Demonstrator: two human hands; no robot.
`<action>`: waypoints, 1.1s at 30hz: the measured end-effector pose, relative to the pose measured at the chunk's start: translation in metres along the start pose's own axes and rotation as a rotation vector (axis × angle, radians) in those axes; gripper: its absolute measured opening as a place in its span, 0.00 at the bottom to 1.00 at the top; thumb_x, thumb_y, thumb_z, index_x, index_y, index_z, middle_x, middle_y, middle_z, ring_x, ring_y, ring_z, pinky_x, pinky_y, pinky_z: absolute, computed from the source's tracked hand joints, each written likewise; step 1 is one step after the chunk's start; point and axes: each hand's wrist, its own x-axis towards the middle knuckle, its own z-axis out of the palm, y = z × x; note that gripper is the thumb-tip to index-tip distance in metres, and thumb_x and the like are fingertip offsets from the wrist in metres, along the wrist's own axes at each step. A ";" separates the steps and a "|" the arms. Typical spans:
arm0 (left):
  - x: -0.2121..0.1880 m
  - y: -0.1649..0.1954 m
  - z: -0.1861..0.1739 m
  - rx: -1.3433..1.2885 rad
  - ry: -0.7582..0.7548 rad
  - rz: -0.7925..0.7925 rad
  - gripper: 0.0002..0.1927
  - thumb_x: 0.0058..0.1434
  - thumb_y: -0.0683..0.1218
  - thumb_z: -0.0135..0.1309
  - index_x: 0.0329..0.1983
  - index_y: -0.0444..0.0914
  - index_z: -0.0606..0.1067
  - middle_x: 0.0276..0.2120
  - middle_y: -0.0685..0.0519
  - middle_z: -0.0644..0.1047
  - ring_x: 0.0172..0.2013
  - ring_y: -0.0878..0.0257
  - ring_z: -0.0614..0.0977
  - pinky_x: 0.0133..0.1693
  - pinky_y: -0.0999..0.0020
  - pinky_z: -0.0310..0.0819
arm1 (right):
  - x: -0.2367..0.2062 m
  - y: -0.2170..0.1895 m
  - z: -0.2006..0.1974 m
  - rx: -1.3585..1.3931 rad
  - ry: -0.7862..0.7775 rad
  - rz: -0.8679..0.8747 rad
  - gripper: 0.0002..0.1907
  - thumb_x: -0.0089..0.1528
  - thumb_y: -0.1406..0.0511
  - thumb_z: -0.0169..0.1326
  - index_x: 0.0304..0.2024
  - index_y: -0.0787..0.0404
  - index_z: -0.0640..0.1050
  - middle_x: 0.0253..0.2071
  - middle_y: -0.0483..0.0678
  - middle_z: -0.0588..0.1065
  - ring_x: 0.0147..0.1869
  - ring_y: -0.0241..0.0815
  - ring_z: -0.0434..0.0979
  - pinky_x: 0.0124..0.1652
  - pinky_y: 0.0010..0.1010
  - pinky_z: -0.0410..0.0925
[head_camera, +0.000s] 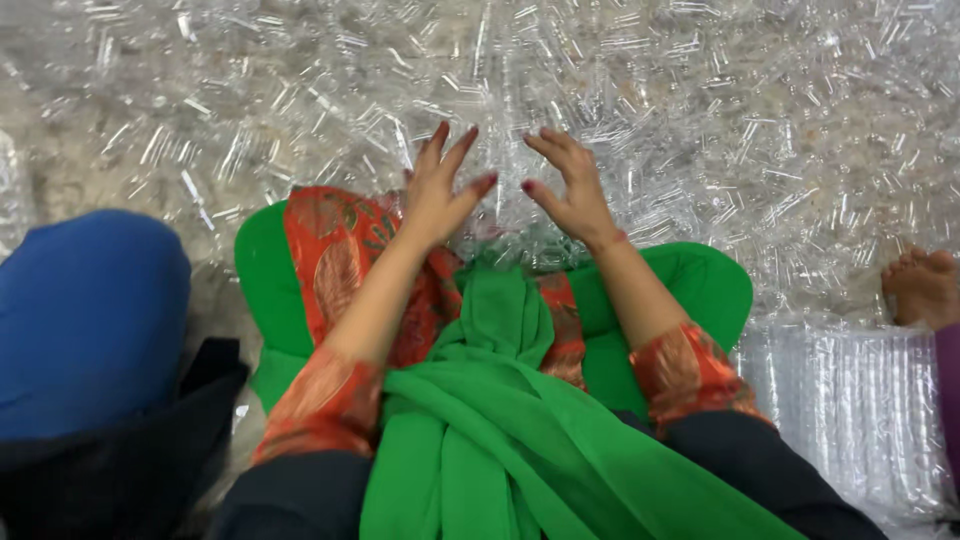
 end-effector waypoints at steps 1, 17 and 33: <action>-0.023 0.003 -0.020 0.123 -0.002 0.066 0.34 0.59 0.62 0.60 0.66 0.46 0.74 0.71 0.39 0.61 0.70 0.34 0.57 0.61 0.30 0.44 | -0.010 -0.009 -0.006 -0.003 -0.005 -0.011 0.32 0.63 0.52 0.60 0.67 0.54 0.74 0.71 0.56 0.67 0.76 0.58 0.63 0.71 0.50 0.56; -0.457 -0.119 -0.144 0.883 -0.104 -0.376 0.40 0.55 0.45 0.59 0.73 0.44 0.61 0.71 0.45 0.61 0.70 0.42 0.63 0.66 0.39 0.60 | -0.071 -0.024 0.043 -0.290 0.001 -0.080 0.19 0.62 0.59 0.68 0.55 0.51 0.81 0.75 0.63 0.60 0.81 0.72 0.50 0.74 0.63 0.49; -0.523 -0.136 -0.125 0.771 -0.087 -0.633 0.19 0.58 0.46 0.58 0.54 0.43 0.75 0.50 0.47 0.77 0.53 0.47 0.77 0.57 0.55 0.71 | -0.076 -0.033 0.037 -0.088 0.088 -0.068 0.20 0.60 0.63 0.69 0.54 0.54 0.81 0.73 0.63 0.61 0.77 0.69 0.58 0.72 0.54 0.56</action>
